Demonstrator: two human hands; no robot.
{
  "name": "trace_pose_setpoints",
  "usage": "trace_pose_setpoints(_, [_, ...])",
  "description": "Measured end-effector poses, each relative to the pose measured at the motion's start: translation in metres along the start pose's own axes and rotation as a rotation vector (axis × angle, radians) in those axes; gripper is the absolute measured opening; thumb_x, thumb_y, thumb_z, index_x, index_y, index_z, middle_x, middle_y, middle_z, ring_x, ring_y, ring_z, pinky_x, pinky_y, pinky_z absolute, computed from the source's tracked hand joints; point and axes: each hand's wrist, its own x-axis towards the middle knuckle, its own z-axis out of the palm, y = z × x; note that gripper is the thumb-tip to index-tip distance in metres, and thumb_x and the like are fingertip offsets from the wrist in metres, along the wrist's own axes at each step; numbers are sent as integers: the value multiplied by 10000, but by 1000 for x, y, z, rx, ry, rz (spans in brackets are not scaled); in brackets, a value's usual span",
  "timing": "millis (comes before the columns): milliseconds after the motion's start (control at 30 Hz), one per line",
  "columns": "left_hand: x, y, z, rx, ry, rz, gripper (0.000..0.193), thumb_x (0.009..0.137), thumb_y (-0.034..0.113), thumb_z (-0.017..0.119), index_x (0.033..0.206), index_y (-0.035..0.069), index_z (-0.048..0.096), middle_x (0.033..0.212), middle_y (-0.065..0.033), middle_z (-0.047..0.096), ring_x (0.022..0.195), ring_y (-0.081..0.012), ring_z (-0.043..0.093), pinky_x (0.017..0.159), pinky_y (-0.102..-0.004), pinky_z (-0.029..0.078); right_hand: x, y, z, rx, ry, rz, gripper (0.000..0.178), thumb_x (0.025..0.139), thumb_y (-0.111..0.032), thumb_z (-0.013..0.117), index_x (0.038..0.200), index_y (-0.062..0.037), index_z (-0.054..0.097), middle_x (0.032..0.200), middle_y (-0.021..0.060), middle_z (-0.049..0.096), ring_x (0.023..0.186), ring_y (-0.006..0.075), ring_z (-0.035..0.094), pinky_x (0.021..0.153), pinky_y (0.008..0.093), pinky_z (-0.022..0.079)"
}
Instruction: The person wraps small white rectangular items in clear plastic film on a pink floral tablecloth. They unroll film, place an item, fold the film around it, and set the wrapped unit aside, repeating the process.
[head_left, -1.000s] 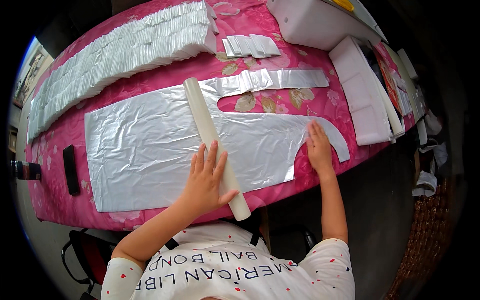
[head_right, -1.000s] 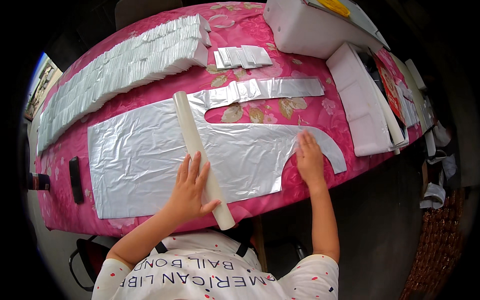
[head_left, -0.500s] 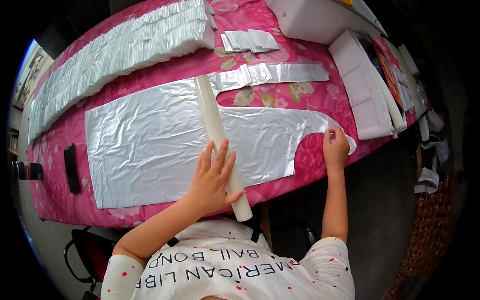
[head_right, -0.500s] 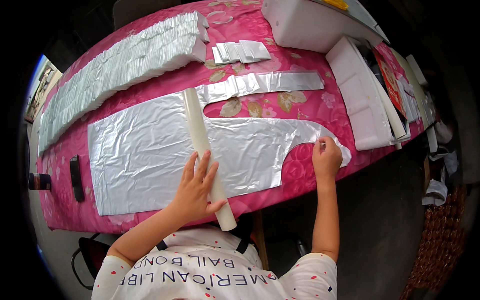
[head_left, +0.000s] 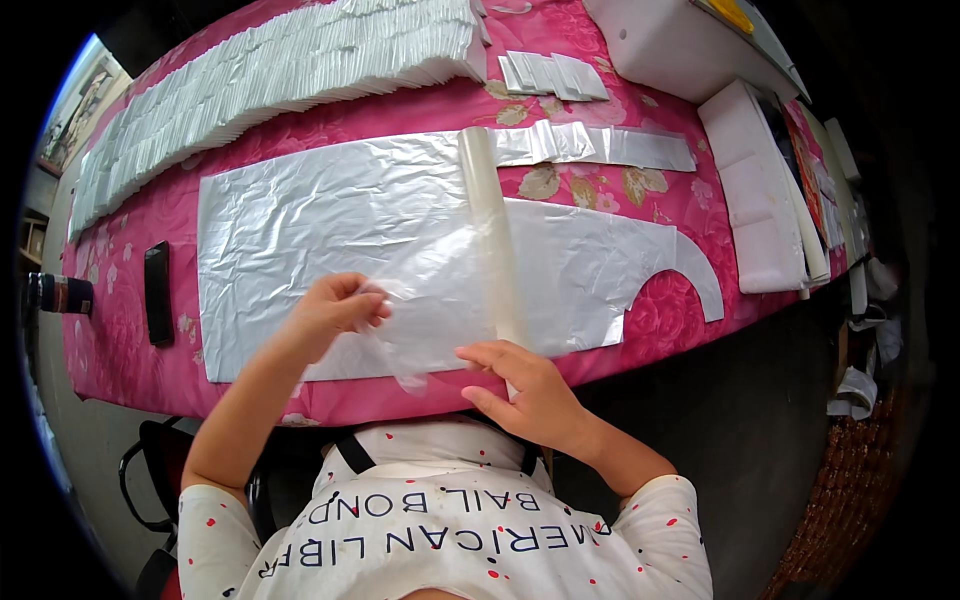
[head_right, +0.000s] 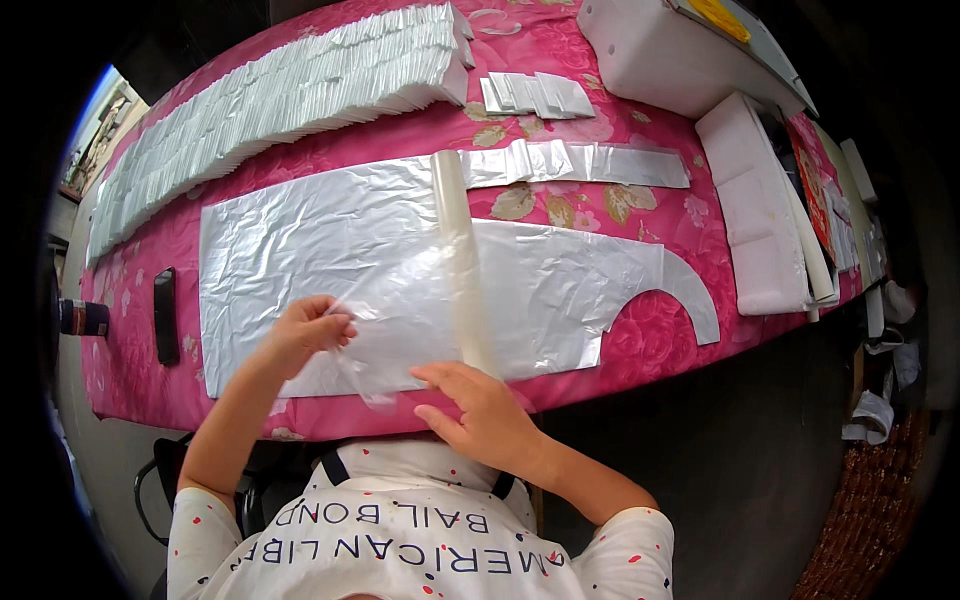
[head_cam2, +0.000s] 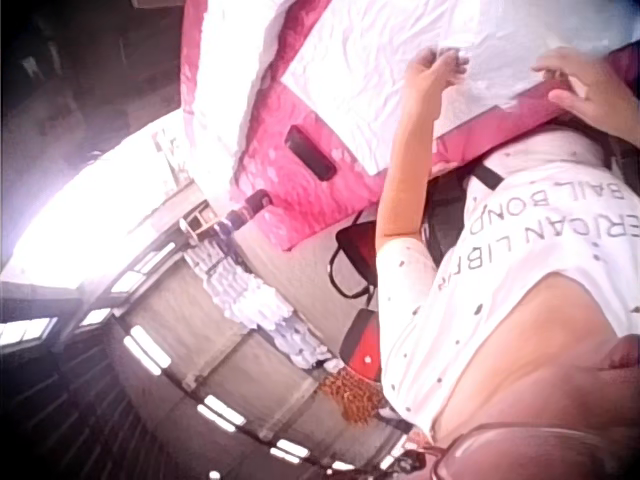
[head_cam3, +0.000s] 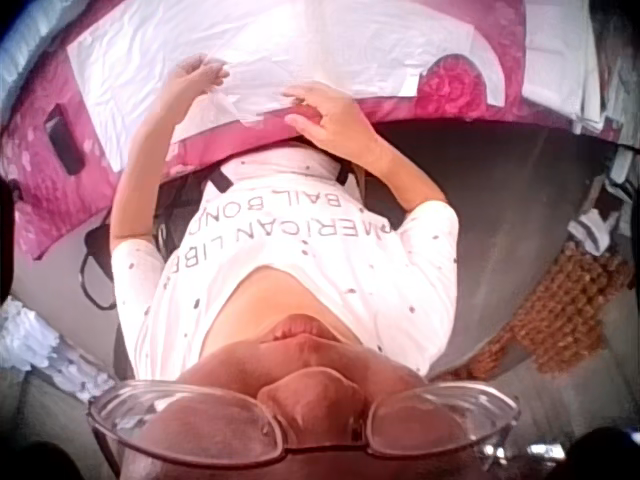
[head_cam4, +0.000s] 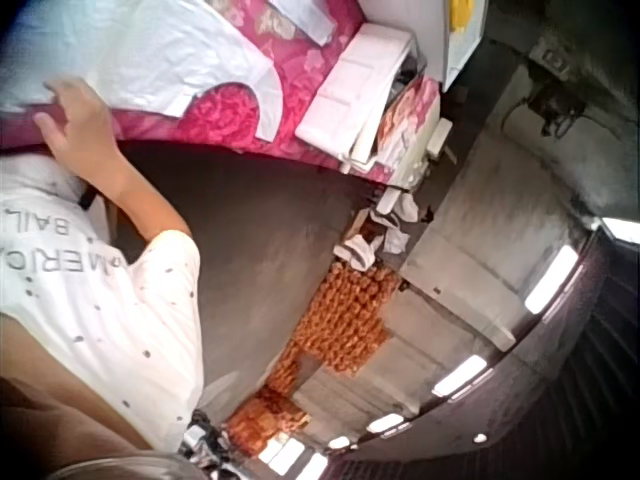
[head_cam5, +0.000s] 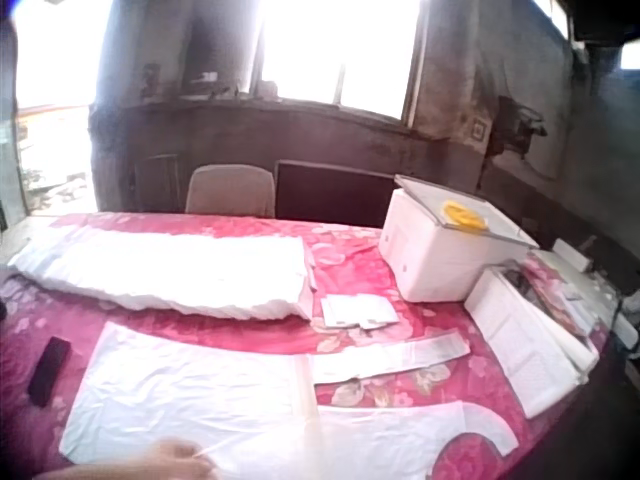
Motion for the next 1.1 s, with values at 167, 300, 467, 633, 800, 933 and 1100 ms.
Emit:
trace_pose_setpoints(167, [-36, -6, -121, 259, 315, 41, 184, 809, 76, 605, 976, 1, 588, 855, -49, 621, 769, -98, 577, 693, -231, 459, -25, 14, -5, -550, 268, 179, 404, 745, -315, 695, 988, -19, 568, 972, 142, 606, 824, 282, 597, 682, 360, 481])
trace_pose_setpoints(300, [-53, 2, -120, 727, 584, 211, 288, 780, 31, 612, 1062, 6, 561, 1047, -82, 596, 971, -193, 571, 788, -293, 469, -35, 17, 1, -280, -72, 659, 487, 754, -438, 665, 932, 7, 581, 731, 139, 641, 670, 280, 632, 629, 368, 492])
trace_pose_setpoints(467, [-40, 35, -32, 1363, 587, 845, 338, 758, -26, 580, 1092, 17, 551, 1132, -152, 560, 1068, -336, 517, 923, -389, 415, -33, 17, 17, -91, -88, 704, 397, 762, -327, 667, 893, 44, 612, 687, 124, 632, 597, 185, 609, 575, 289, 475])
trace_pose_setpoints(633, [9, -3, 57, 1040, 273, 916, 491, 789, 20, 561, 1258, -18, 422, 1340, -168, 401, 1235, -344, 384, 1016, -405, 334, -31, 15, 14, -162, -183, 676, 418, 749, -363, 647, 837, 44, 606, 673, 170, 617, 607, 294, 613, 589, 351, 476])
trace_pose_setpoints(800, [42, -30, 85, 1157, 273, 840, 552, 843, 142, 471, 1323, -83, 315, 1407, -228, 291, 1332, -353, 242, 1095, -440, 191, -38, 17, 11, -116, -235, 702, 445, 754, -383, 651, 842, 52, 617, 674, 173, 623, 613, 297, 619, 593, 357, 482])
trace_pose_setpoints(933, [49, -37, 89, 1268, 288, 804, 577, 849, 170, 421, 1343, -93, 279, 1423, -241, 260, 1350, -349, 209, 1108, -440, 147, -26, 38, 1, -55, -361, 570, 502, 762, -435, 657, 851, 59, 633, 704, 179, 637, 639, 298, 631, 612, 359, 494])
trace_pose_setpoints(1100, [49, -39, 88, 1345, 324, 797, 580, 854, 179, 375, 1348, -104, 263, 1423, -248, 259, 1351, -353, 212, 1111, -437, 138, 77, 52, -27, -46, -155, 529, 591, 811, -520, 553, 767, 63, 643, 632, 163, 620, 601, 262, 636, 587, 324, 494])
